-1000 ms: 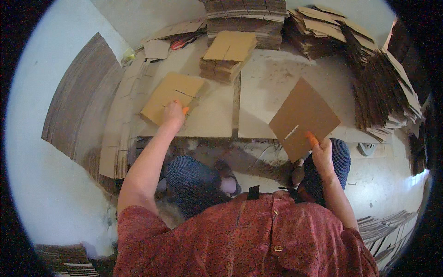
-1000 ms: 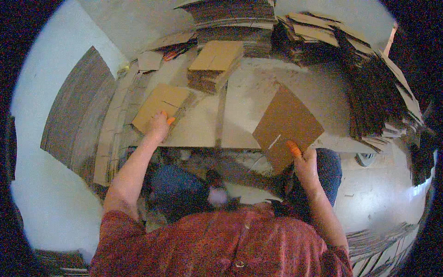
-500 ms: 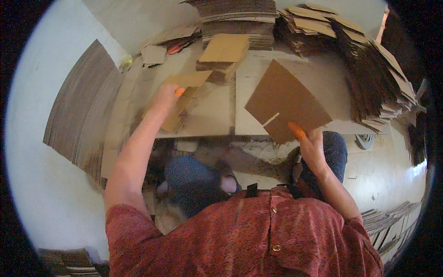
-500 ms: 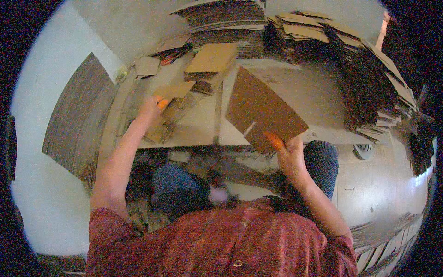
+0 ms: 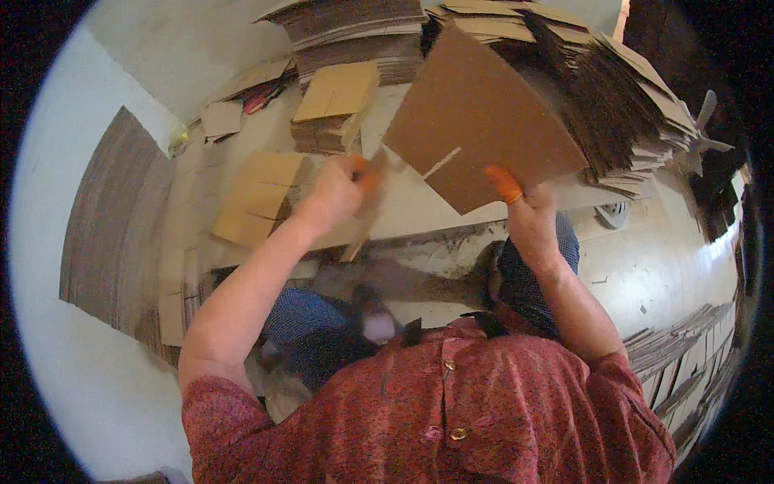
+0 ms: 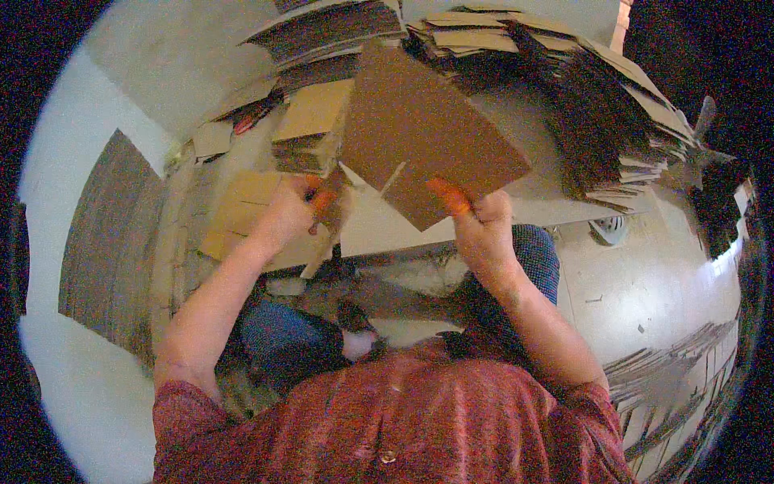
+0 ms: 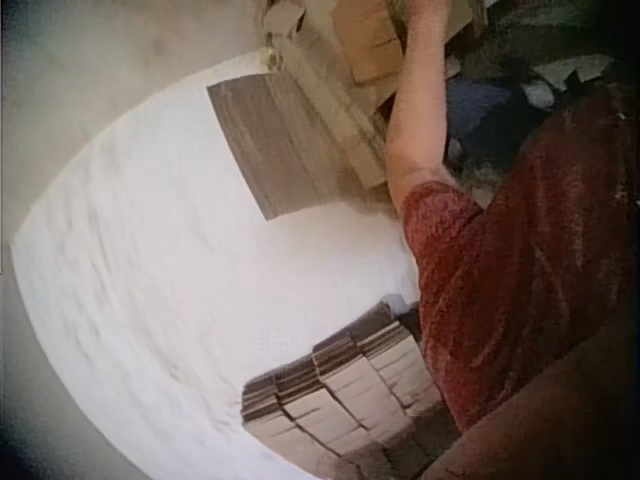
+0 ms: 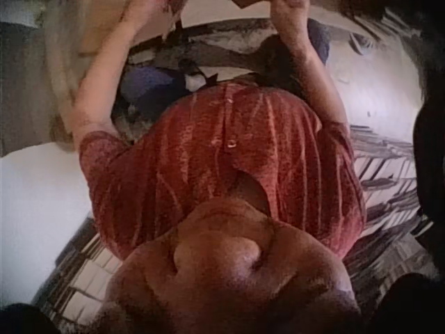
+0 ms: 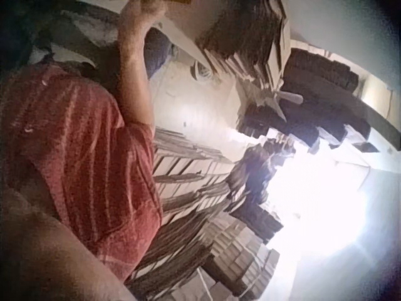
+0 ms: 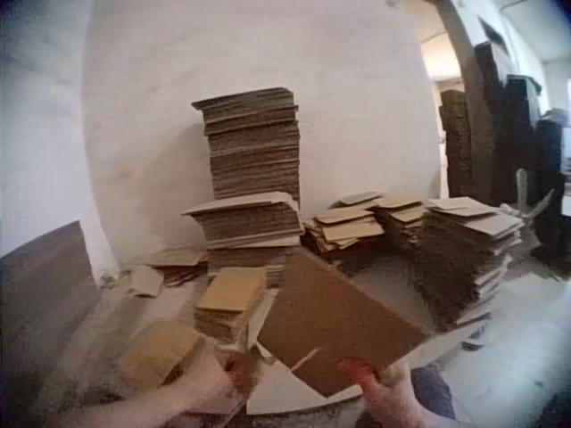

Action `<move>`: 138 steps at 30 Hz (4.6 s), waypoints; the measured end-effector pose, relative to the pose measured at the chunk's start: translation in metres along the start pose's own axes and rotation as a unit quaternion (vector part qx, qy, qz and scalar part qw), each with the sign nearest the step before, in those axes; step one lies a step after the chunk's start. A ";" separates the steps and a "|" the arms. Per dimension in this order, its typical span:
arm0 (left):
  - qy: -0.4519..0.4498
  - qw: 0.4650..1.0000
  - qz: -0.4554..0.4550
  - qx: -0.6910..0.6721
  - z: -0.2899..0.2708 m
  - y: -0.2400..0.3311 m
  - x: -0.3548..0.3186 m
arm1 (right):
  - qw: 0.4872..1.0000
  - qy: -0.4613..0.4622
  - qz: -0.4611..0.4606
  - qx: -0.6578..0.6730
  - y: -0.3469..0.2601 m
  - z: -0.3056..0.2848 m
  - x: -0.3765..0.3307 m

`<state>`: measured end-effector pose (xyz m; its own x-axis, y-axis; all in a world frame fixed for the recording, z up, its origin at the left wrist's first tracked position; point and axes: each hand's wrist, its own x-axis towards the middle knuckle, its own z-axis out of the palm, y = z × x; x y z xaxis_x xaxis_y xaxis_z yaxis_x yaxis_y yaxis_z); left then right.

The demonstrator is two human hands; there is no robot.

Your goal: The person sits on the floor and repeatedly cuts rectangular cardboard pieces into smaller sections using orange-handled scissors. The person stacks the cut pieces on the table and continues the process with new pieces from a nearby pile.

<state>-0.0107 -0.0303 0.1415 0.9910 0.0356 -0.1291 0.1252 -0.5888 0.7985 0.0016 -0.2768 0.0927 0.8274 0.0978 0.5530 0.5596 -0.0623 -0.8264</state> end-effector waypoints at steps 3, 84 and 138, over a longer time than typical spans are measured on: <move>-0.039 0.987 0.130 0.083 0.018 0.015 -0.004 | 0.990 -0.083 0.087 -0.073 0.023 0.000 -0.003; 0.256 0.797 0.524 0.155 0.037 -0.022 0.000 | 0.940 0.128 0.206 0.239 -0.044 -0.012 0.045; 0.200 0.929 0.286 -0.127 0.122 -0.035 -0.022 | 0.961 -0.023 -0.018 -0.275 0.037 -0.031 -0.049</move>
<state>-0.0424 -0.1086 0.0448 0.8311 0.1027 0.5465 -0.4700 -0.3956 0.7891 -0.0169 -0.3149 0.0380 0.8110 0.1531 0.5647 0.5386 -0.5722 -0.6184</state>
